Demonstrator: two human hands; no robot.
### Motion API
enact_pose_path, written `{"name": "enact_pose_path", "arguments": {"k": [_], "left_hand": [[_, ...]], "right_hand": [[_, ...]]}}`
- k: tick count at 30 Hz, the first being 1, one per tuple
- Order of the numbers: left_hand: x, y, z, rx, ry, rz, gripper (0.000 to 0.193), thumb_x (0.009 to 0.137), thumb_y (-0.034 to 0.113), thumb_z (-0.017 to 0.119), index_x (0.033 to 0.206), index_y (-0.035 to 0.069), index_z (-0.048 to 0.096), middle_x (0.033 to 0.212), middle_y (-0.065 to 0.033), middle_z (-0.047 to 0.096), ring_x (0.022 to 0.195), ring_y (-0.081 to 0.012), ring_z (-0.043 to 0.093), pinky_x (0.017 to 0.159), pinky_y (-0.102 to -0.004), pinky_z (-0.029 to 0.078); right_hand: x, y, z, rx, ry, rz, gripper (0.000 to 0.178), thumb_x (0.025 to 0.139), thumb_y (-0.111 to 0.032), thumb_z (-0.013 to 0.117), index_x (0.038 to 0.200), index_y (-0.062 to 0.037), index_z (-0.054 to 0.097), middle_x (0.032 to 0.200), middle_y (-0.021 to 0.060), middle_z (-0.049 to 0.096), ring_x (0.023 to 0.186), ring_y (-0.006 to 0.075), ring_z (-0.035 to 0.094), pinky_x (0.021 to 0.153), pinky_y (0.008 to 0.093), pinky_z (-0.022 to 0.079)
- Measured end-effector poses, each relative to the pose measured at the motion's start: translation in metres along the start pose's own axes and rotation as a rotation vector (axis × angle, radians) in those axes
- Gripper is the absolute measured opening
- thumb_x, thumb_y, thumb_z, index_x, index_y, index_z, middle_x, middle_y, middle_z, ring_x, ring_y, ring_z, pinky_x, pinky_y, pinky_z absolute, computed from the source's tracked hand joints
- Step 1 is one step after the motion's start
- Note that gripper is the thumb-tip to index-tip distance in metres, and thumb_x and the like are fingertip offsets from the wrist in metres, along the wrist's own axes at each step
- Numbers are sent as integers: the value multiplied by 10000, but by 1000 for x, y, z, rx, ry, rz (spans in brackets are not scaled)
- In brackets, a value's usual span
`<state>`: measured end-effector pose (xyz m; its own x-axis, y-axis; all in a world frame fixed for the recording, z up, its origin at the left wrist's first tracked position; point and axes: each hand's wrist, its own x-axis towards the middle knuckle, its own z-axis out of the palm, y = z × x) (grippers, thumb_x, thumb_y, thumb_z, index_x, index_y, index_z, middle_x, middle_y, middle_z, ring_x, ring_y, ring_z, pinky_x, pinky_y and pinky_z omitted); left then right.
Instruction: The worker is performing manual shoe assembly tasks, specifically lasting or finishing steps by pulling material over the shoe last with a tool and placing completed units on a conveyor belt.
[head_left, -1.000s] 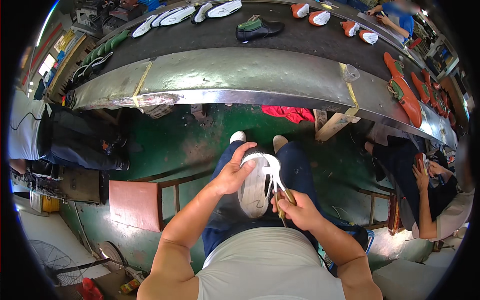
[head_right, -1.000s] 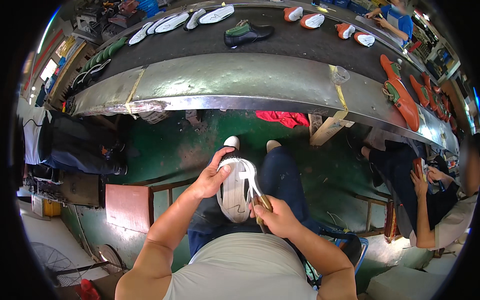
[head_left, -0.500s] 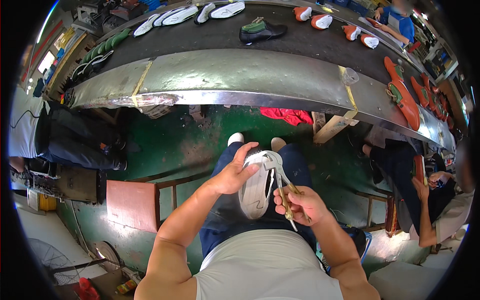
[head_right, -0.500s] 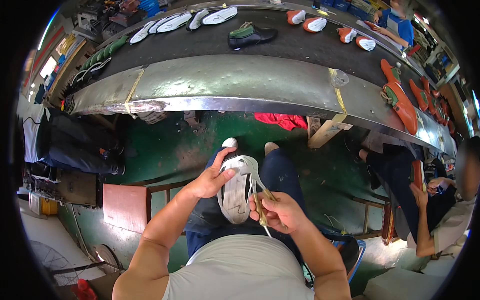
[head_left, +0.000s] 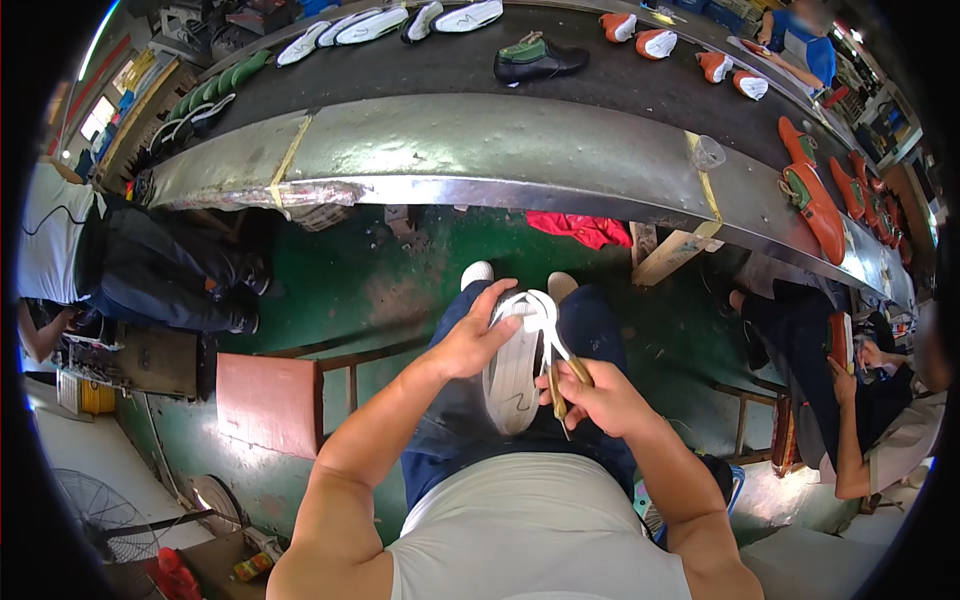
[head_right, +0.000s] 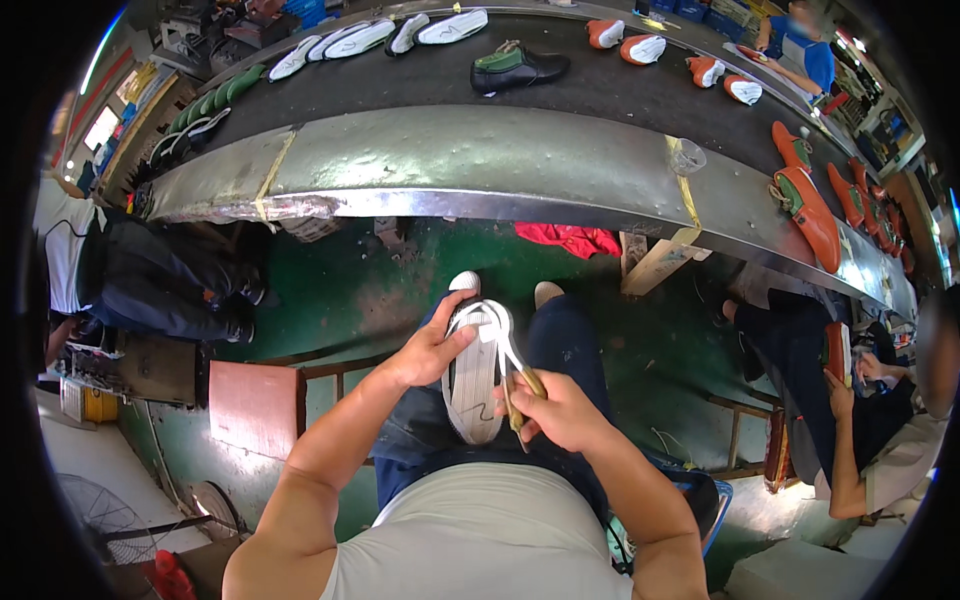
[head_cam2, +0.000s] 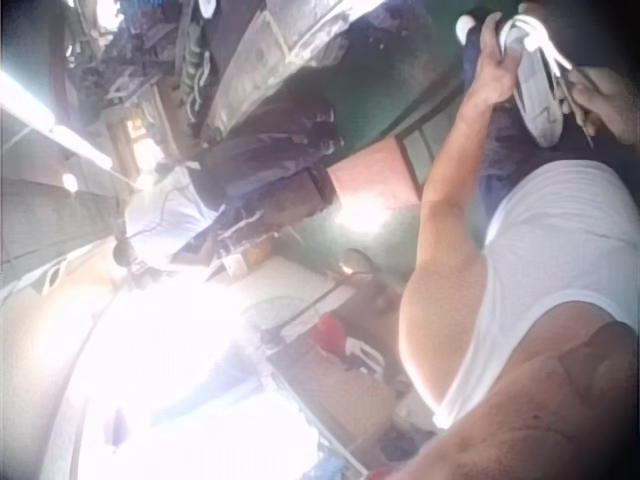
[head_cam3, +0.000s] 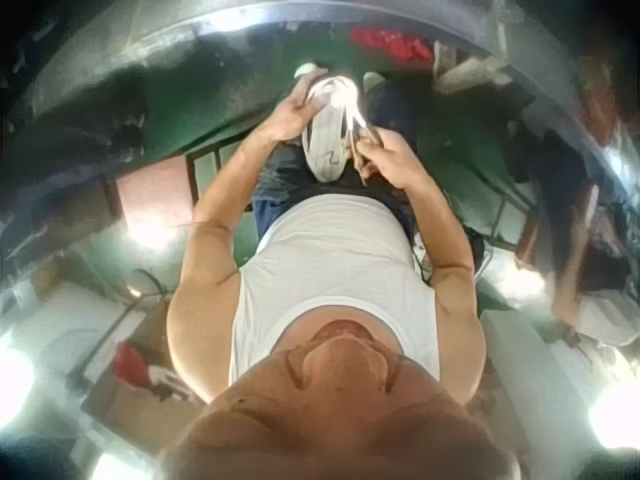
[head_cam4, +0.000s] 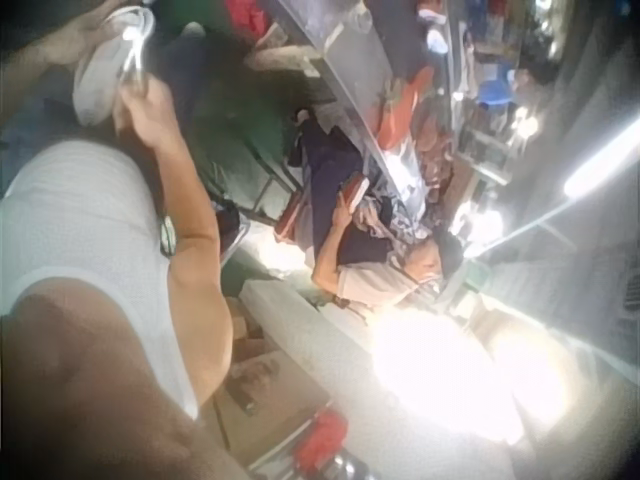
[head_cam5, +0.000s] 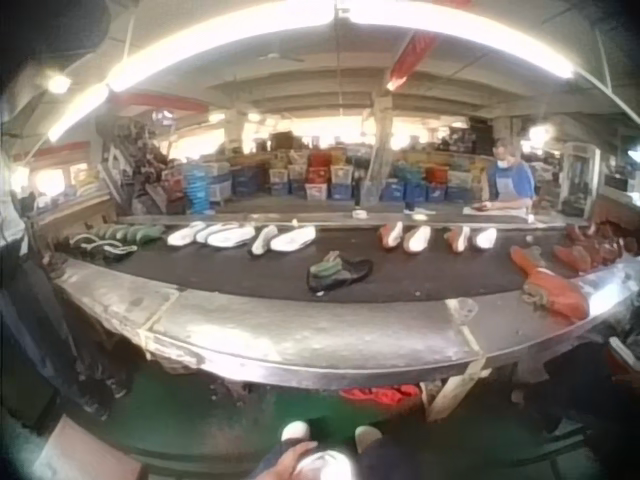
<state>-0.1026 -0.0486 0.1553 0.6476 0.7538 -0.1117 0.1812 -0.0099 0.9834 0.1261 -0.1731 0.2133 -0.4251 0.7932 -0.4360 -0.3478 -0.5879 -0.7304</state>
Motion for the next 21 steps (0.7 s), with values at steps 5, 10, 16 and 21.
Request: {"name": "enact_pose_path", "arguments": {"k": [5, 10, 16, 21], "left_hand": [[-6, 15, 4, 60, 114, 60, 496, 1032, 221, 570, 1478, 74, 410, 1338, -156, 552, 1237, -225, 530, 1067, -339, 410], [-3, -2, 4, -52, 142, 94, 432, 1021, 164, 588, 1429, 78, 475, 1235, -80, 608, 1140, -160, 558, 1019, -298, 437], [-3, -10, 4, -84, 148, 113, 423, 1006, 120, 601, 1414, 92, 493, 1224, -48, 600, 1126, -130, 543, 1007, -279, 430], [-8, 3, 9, -204, 168, 80, 401, 977, 73, 628, 1368, 85, 540, 1167, -19, 618, 1065, -103, 557, 961, -271, 456]], "right_hand": [[-2, -19, -4, -573, 85, 15, 174, 1003, -156, 545, 1106, -42, 625, 907, 23, 661, 776, 97, 605, 663, 252, 488], [22, 35, -22, -919, 250, -299, 200, 989, -129, 572, 1125, 16, 593, 836, 107, 703, 728, 229, 690, 719, 341, 542], [20, 52, -18, -1307, 425, -514, 264, 982, -163, 578, 1174, 16, 564, 1011, 181, 687, 906, 319, 698, 724, 437, 548], [-8, 16, 11, -1559, 440, -159, 249, 962, -155, 588, 1151, 5, 560, 1059, 218, 672, 936, 360, 682, 732, 450, 554]]}}
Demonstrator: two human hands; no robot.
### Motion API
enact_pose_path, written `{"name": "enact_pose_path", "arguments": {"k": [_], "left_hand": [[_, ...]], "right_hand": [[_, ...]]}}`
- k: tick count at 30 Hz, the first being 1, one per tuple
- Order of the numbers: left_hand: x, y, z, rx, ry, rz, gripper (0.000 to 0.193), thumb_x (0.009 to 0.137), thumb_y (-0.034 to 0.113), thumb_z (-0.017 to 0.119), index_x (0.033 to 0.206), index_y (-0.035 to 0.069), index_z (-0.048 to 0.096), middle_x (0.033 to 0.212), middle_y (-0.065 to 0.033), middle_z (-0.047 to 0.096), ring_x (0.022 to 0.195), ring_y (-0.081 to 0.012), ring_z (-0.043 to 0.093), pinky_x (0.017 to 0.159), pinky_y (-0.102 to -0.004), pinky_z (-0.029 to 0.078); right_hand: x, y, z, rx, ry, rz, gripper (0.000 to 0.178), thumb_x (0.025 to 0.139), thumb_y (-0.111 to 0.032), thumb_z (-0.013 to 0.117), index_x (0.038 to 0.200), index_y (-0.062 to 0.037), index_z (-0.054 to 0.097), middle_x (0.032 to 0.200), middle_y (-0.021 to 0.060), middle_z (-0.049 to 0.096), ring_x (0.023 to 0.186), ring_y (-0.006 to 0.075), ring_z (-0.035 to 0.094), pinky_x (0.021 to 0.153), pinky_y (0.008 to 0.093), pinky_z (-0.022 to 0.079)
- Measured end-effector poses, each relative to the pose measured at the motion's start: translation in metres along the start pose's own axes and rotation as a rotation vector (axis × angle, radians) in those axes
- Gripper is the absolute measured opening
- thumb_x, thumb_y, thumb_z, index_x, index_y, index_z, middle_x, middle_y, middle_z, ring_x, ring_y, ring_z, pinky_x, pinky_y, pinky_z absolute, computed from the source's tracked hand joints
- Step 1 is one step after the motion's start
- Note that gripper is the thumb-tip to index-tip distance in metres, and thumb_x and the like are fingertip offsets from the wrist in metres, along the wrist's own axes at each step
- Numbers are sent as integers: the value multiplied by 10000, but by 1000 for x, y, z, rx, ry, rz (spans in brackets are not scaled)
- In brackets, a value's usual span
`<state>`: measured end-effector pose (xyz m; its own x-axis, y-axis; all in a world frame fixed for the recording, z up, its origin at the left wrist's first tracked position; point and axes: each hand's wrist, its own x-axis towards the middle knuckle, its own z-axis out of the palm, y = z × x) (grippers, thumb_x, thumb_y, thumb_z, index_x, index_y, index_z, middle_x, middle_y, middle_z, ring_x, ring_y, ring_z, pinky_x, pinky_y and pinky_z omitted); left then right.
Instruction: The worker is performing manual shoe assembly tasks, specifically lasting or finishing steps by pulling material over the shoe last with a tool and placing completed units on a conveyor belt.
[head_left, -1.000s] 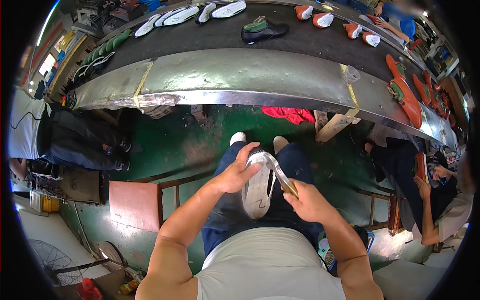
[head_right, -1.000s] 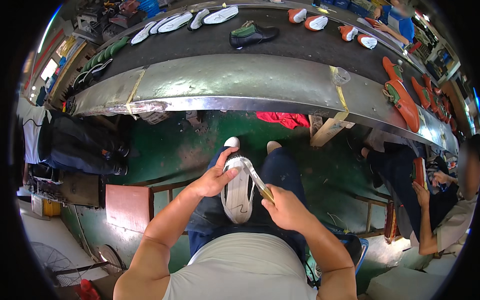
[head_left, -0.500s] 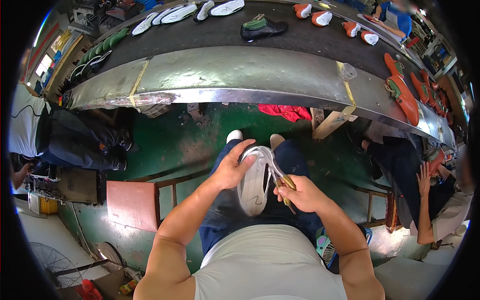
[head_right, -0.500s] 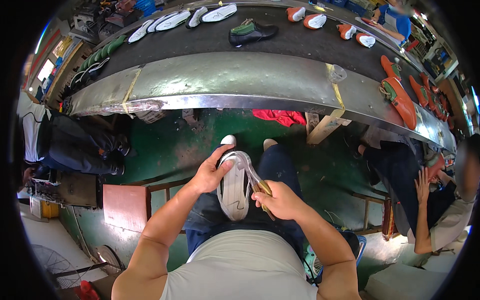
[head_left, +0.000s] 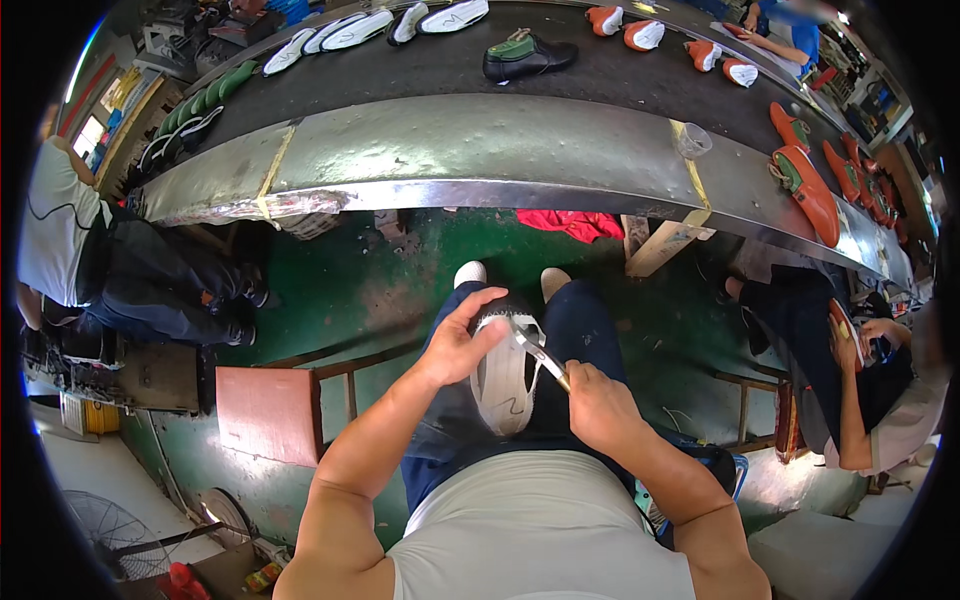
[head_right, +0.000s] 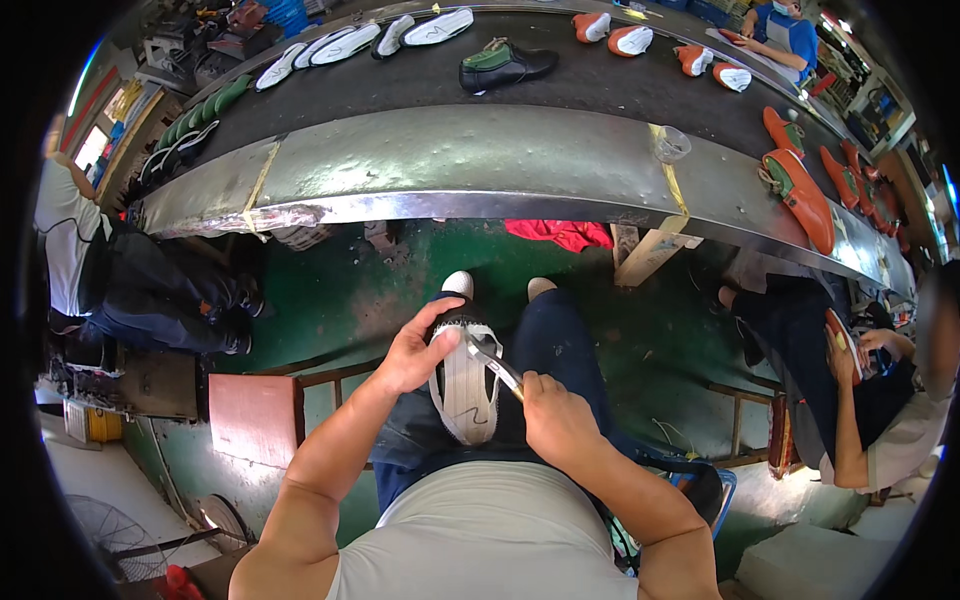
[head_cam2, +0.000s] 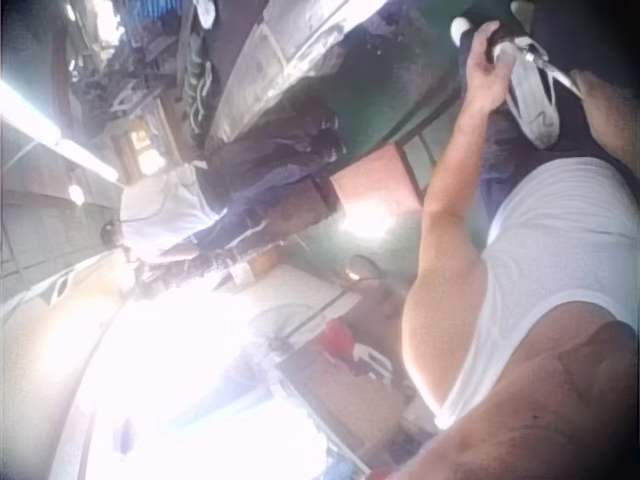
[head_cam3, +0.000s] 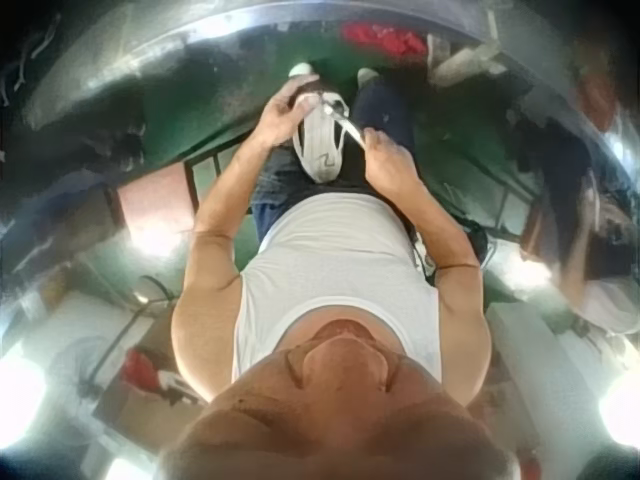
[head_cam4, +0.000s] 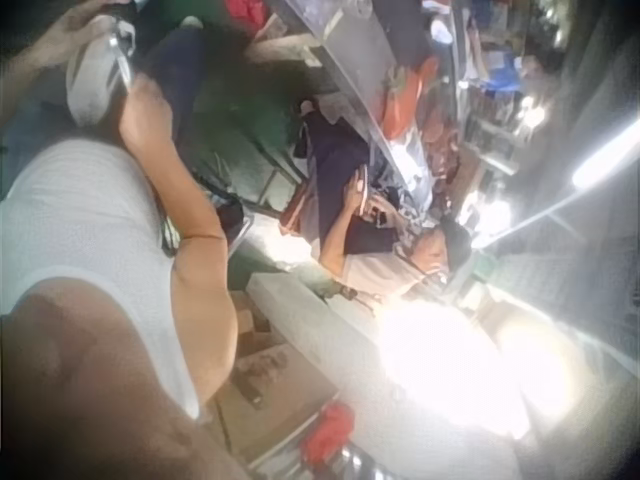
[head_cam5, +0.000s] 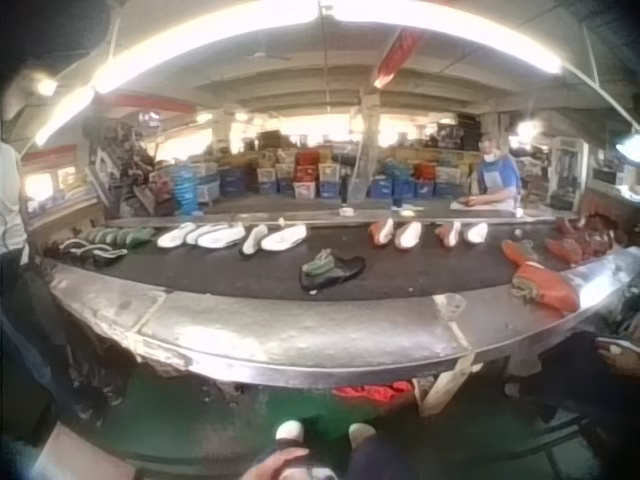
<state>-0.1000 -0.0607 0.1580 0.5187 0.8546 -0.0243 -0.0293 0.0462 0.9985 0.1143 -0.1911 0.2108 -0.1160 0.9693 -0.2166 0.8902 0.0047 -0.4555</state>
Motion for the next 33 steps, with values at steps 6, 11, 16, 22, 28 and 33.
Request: {"name": "enact_pose_path", "arguments": {"k": [6, 11, 16, 22, 28, 33], "left_hand": [[8, -5, -1, -51, 107, -13, 382, 963, 36, 633, 1338, 44, 560, 1158, -26, 636, 1068, -100, 564, 978, -275, 453], [3, 5, 0, 49, 31, 2, 416, 947, 63, 658, 1349, 59, 551, 1165, -43, 627, 1066, -113, 575, 953, -273, 468], [1, -1, -15, 60, -28, -76, 527, 963, 75, 638, 1458, 49, 457, 1284, -79, 612, 1154, -156, 568, 1022, -306, 446], [-27, -19, -4, 266, 121, -162, 510, 1014, 208, 562, 1454, -19, 441, 1360, -232, 593, 1294, -287, 554, 1064, -366, 432], [-54, -41, 9, 265, 123, -242, 519, 898, 34, 504, 1413, -33, 492, 1279, -236, 638, 1232, -268, 602, 1044, -346, 446], [-40, -30, 28, 156, 98, -323, 726, 784, -70, 500, 1501, -7, 407, 1351, -182, 605, 1257, -237, 570, 1078, -309, 414]], "right_hand": [[1, 5, -41, 657, -308, 78, 233, 978, -160, 580, 1130, 17, 573, 981, 208, 676, 879, 366, 678, 724, 403, 566], [12, -3, -7, 617, 334, -229, 295, 1017, -226, 544, 1172, 24, 561, 914, 242, 644, 753, 469, 631, 726, 475, 518], [27, 10, -5, 627, 59, -121, 316, 977, -316, 620, 972, 0, 629, 780, 193, 652, 759, 414, 656, 699, 452, 514], [52, 20, 53, 622, 235, 76, 549, 814, -452, 805, 1022, 8, 589, 819, 135, 668, 758, 238, 664, 719, 368, 526], [51, 32, 86, 713, 113, 213, 321, 827, -206, 696, 986, 48, 579, 842, 225, 678, 797, 323, 711, 730, 403, 544], [40, 37, 86, 735, 108, 288, 349, 773, -158, 691, 1026, 53, 577, 916, 250, 690, 898, 417, 692, 802, 447, 543]]}}
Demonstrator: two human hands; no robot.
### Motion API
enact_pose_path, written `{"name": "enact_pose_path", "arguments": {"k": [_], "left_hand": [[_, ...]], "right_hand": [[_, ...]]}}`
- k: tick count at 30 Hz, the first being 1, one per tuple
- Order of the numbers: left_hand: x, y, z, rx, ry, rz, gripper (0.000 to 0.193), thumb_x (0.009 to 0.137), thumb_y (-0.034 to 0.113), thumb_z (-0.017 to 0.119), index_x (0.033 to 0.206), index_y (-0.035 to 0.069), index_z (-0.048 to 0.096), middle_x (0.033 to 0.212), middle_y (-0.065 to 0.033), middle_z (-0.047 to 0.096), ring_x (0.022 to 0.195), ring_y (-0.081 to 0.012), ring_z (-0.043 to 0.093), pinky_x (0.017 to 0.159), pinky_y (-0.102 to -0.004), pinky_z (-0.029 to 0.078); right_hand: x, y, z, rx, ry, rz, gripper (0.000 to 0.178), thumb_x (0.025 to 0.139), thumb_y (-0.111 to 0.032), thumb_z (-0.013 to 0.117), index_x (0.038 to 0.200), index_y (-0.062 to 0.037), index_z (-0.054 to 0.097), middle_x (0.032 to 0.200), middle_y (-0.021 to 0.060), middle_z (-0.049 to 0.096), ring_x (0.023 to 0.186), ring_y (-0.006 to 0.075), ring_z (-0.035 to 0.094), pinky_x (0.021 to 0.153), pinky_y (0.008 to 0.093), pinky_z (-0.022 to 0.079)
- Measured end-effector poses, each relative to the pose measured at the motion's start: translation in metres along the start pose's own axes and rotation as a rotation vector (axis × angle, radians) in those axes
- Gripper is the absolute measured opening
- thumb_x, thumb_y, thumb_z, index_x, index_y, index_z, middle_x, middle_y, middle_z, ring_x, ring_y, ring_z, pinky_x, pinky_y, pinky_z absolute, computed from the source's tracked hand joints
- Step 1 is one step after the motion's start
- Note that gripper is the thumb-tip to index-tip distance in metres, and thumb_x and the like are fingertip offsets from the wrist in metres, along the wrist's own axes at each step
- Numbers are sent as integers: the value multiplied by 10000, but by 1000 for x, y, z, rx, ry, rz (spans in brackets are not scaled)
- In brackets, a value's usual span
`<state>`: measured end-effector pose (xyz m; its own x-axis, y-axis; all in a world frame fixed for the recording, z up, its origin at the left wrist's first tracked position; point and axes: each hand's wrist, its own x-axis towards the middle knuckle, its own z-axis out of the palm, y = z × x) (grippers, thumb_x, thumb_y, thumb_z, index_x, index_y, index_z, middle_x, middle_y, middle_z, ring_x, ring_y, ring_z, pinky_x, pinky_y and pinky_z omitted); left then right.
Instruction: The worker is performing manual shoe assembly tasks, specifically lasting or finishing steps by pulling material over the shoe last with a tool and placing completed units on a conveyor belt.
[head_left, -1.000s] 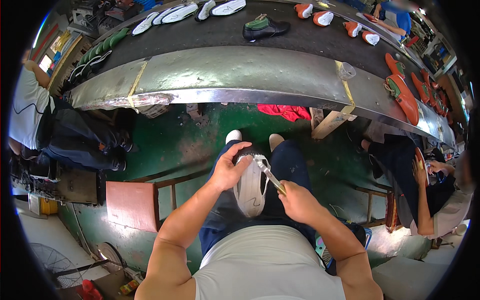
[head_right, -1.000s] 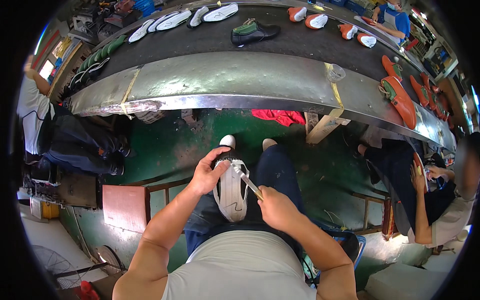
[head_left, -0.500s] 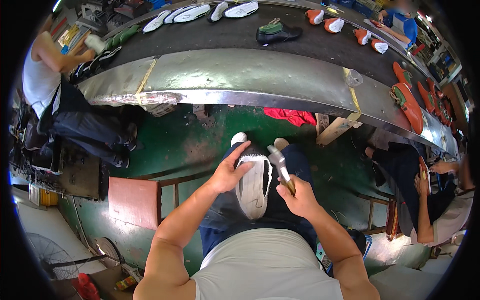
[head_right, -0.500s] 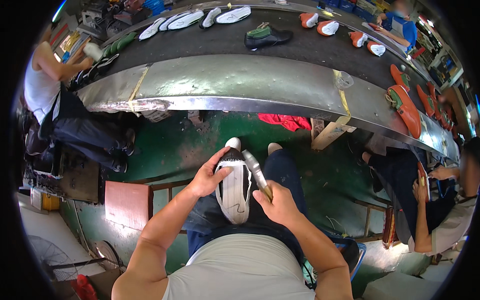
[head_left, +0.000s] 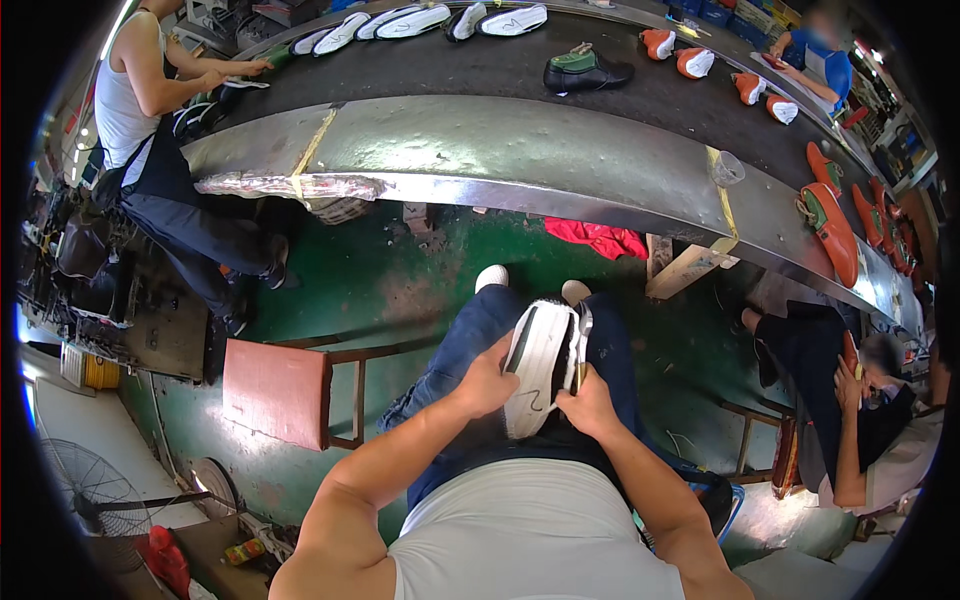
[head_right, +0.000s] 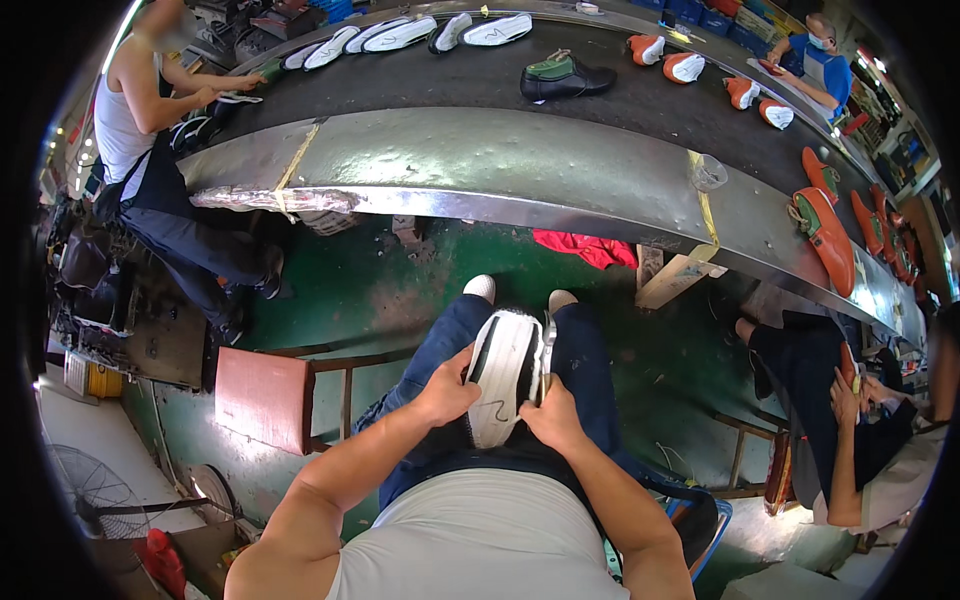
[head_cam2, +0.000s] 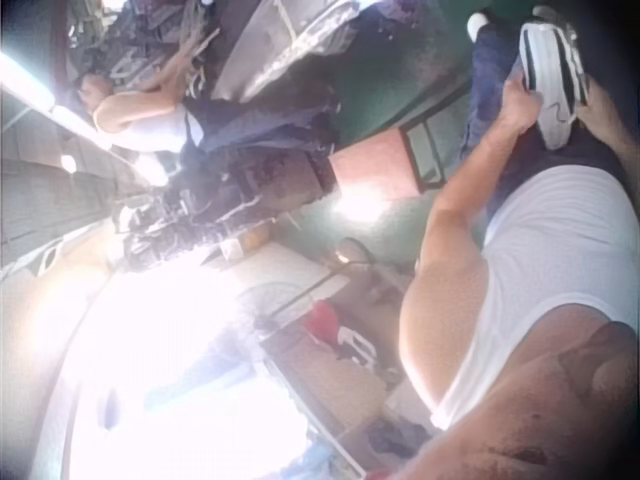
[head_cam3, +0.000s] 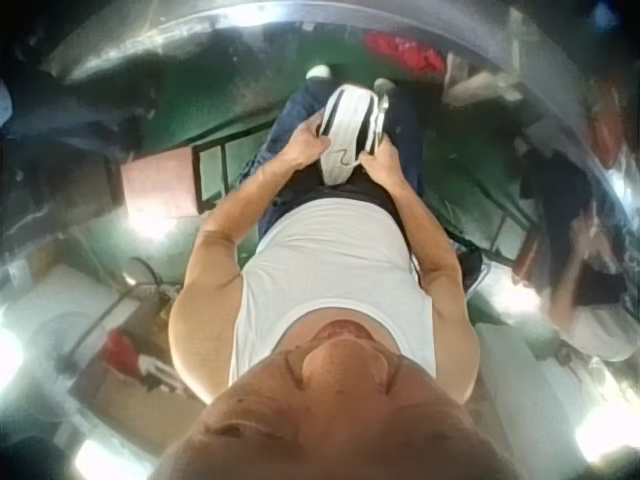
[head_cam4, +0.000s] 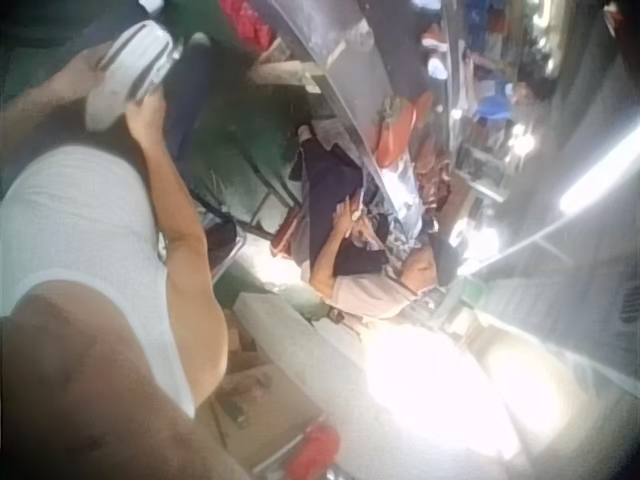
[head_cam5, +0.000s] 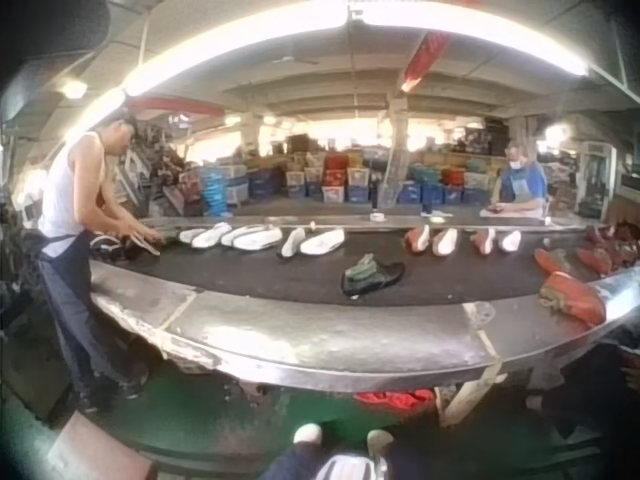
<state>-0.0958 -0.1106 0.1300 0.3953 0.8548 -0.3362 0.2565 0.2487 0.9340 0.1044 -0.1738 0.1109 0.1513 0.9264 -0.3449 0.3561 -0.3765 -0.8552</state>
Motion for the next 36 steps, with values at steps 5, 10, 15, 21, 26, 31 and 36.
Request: {"name": "enact_pose_path", "arguments": {"k": [5, 10, 15, 21, 26, 31, 36], "left_hand": [[28, -11, -7, -274, -384, -64, 877, 757, -87, 532, 1581, 28, 253, 1441, -100, 511, 1321, -178, 489, 1121, -299, 359], [19, -17, 19, 121, -419, -48, 926, 784, 71, 643, 1582, 4, 178, 1545, -230, 384, 1429, -299, 396, 1178, -336, 298], [18, -46, 36, 114, -399, 32, 983, 825, 116, 682, 1589, 5, 73, 1572, -262, 324, 1468, -326, 335, 1201, -336, 253], [12, -28, 43, 104, -390, -50, 985, 834, 34, 710, 1593, 27, 82, 1557, -175, 355, 1434, -239, 348, 1191, -329, 258], [15, -37, 37, 134, -373, -45, 1028, 825, 105, 760, 1594, 33, 80, 1534, -200, 391, 1415, -269, 393, 1178, -334, 293], [20, -37, 29, 79, -446, -66, 1054, 810, 172, 787, 1591, 32, 93, 1484, -227, 456, 1383, -302, 455, 1155, -348, 346], [22, -53, 32, 84, -388, -49, 1065, 798, 191, 797, 1589, 22, 104, 1491, -226, 451, 1380, -313, 461, 1157, -352, 348]], "right_hand": [[-11, 23, -40, -167, -9, -89, 417, 822, -156, 710, 1170, 25, 568, 1008, 192, 676, 909, 294, 692, 816, 390, 541], [-52, 31, -102, -21, -162, 104, 382, 930, -131, 627, 1264, 40, 556, 1001, 93, 657, 813, 171, 652, 772, 305, 535], [-69, 17, -109, -410, -275, -235, 470, 906, -111, 627, 1329, 57, 508, 1119, 215, 638, 1018, 353, 634, 918, 394, 509], [-51, -1, -104, -722, -178, -535, 514, 866, -74, 636, 1336, 78, 491, 1243, 230, 576, 1133, 381, 576, 949, 424, 503], [-32, -9, -105, -978, -177, -619, 428, 853, -73, 640, 1256, 28, 539, 1173, 174, 615, 1022, 346, 622, 827, 435, 544], [-19, 6, -85, -275, -612, -400, 209, 866, -118, 655, 1045, -23, 602, 927, 163, 648, 807, 368, 651, 716, 439, 515], [-35, 8, -90, -329, -533, -336, 290, 876, -137, 663, 1111, 25, 608, 1076, 229, 654, 988, 408, 633, 845, 429, 503]]}}
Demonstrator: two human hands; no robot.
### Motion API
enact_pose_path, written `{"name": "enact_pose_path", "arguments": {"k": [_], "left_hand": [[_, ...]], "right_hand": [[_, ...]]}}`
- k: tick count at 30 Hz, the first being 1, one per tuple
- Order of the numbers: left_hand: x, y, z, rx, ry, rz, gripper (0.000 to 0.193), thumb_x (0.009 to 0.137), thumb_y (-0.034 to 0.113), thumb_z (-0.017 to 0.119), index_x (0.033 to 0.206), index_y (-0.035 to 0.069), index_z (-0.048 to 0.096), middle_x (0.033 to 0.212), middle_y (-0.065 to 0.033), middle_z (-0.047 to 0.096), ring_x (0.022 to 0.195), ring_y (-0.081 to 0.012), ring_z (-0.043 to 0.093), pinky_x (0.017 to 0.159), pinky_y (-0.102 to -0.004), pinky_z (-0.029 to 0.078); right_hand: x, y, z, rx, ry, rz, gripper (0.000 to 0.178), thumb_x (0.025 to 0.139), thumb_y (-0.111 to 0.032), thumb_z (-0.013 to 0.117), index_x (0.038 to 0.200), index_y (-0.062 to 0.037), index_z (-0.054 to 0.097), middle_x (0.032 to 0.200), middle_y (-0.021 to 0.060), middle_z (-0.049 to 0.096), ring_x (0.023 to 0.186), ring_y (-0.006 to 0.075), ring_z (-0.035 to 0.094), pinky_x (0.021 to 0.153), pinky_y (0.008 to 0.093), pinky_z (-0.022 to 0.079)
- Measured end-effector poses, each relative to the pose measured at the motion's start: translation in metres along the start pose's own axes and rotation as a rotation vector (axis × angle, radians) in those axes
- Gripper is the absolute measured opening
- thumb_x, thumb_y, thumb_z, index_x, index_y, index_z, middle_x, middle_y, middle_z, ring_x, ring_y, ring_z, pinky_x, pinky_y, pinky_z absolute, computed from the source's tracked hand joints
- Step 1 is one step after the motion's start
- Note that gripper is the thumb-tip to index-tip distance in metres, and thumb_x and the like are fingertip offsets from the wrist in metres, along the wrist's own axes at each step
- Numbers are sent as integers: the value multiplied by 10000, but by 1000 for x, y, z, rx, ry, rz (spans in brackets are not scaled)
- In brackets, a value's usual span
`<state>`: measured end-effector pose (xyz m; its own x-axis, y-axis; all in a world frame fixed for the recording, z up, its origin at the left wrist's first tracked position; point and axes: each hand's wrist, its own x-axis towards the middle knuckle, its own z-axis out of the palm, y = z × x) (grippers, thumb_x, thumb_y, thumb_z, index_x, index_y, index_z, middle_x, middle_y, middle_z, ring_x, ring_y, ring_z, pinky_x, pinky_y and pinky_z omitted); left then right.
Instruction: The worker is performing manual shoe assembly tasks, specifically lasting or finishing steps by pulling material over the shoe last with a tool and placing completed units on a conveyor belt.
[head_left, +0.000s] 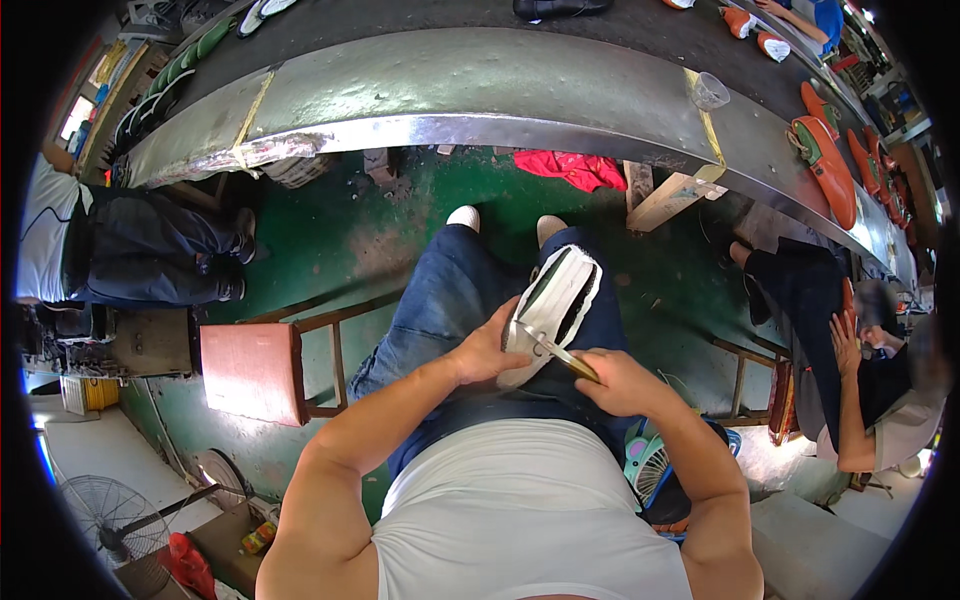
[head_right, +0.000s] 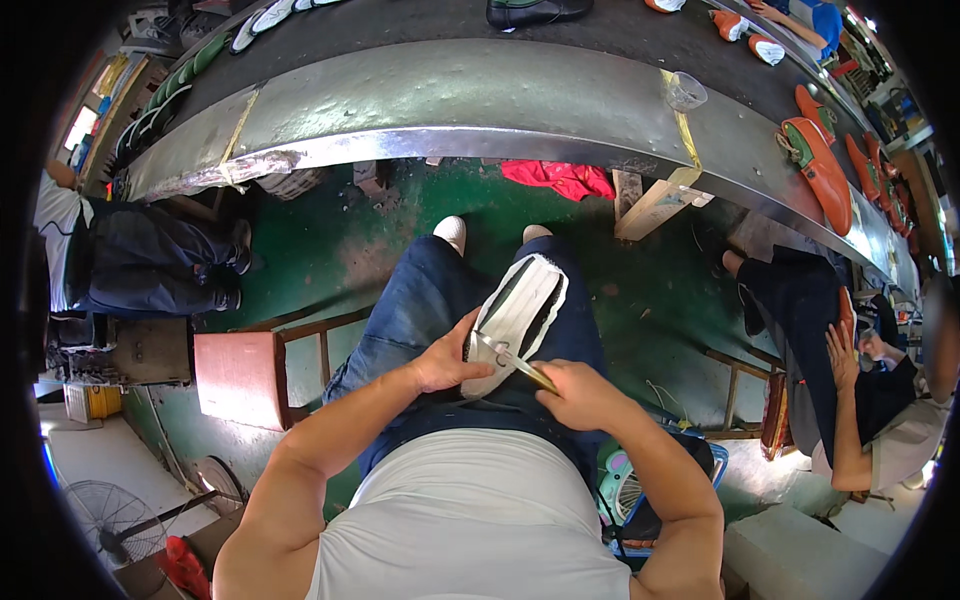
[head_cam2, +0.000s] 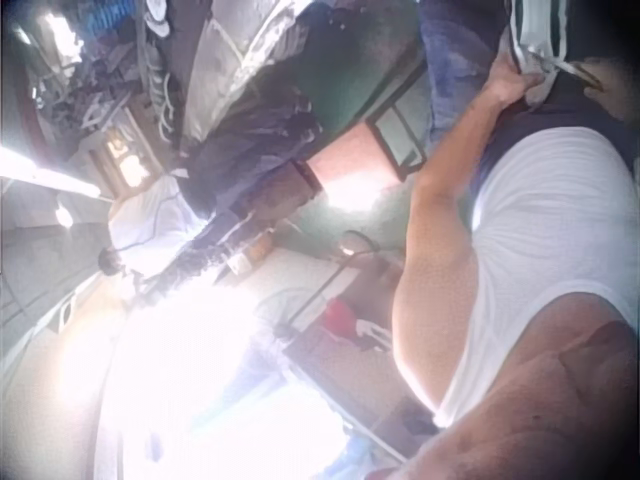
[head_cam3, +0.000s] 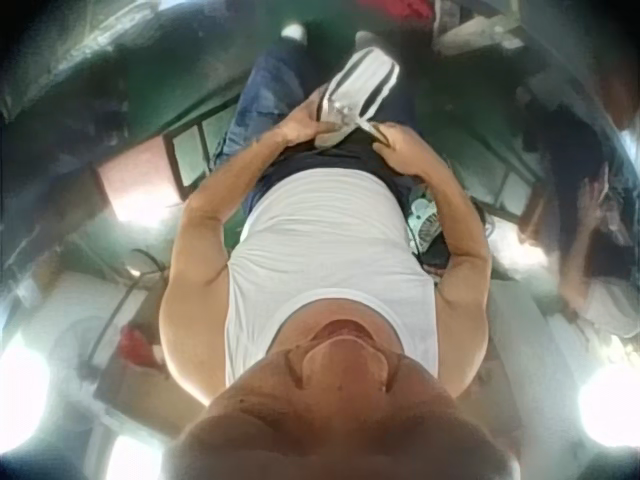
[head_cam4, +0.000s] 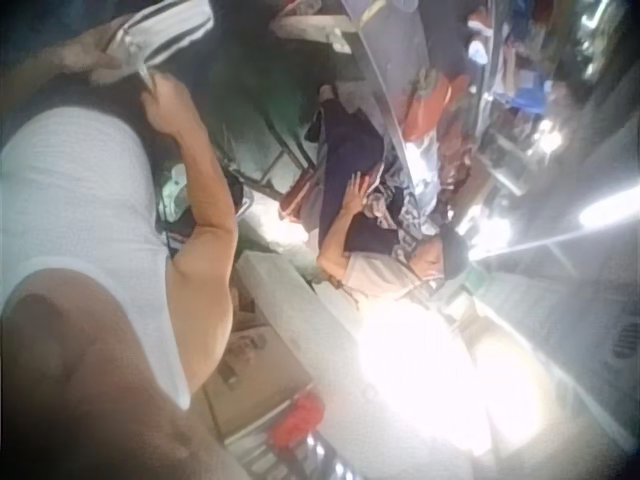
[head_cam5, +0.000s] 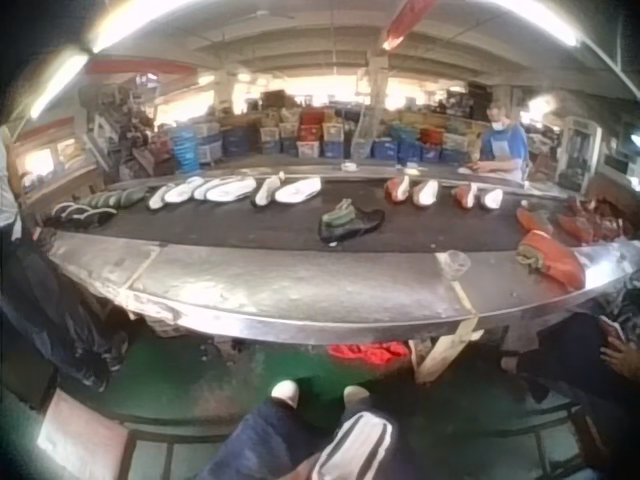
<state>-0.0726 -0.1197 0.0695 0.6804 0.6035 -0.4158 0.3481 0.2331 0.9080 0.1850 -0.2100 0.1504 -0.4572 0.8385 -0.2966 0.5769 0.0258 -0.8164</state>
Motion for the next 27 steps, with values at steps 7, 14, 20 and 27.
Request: {"name": "enact_pose_path", "arguments": {"k": [7, 14, 20, 27], "left_hand": [[-33, 110, -36, 861, -13, 135, 924, 764, 95, 746, 1548, 18, 262, 1473, -282, 421, 1293, -432, 501, 1089, -443, 405], [-40, 44, -31, 1277, 182, 350, 702, 867, 73, 562, 1501, -60, 293, 1480, -253, 418, 1317, -378, 480, 1077, -456, 393], [-48, 34, -23, 1230, 267, 430, 614, 912, 93, 507, 1486, -35, 330, 1471, -237, 437, 1310, -370, 482, 1092, -478, 376], [-49, 29, -22, 1222, 318, 496, 579, 895, 105, 514, 1447, -26, 396, 1446, -235, 469, 1281, -373, 513, 1057, -490, 421]], "right_hand": [[-66, -36, -58, -114, 233, 170, 458, 865, -58, 653, 1300, 49, 558, 1215, 249, 623, 1098, 428, 607, 939, 439, 504], [-36, -37, -79, -670, 339, -24, 498, 796, -22, 634, 1282, 50, 554, 1165, 173, 596, 1088, 350, 596, 882, 413, 530], [23, -48, -112, -1014, 246, -230, 425, 876, -98, 551, 1276, 46, 565, 1185, 140, 583, 1184, 324, 550, 951, 379, 517], [81, -67, -130, -1238, 19, -395, 321, 858, -156, 612, 1114, 30, 660, 1042, 108, 629, 1035, 251, 594, 803, 352, 555]]}}
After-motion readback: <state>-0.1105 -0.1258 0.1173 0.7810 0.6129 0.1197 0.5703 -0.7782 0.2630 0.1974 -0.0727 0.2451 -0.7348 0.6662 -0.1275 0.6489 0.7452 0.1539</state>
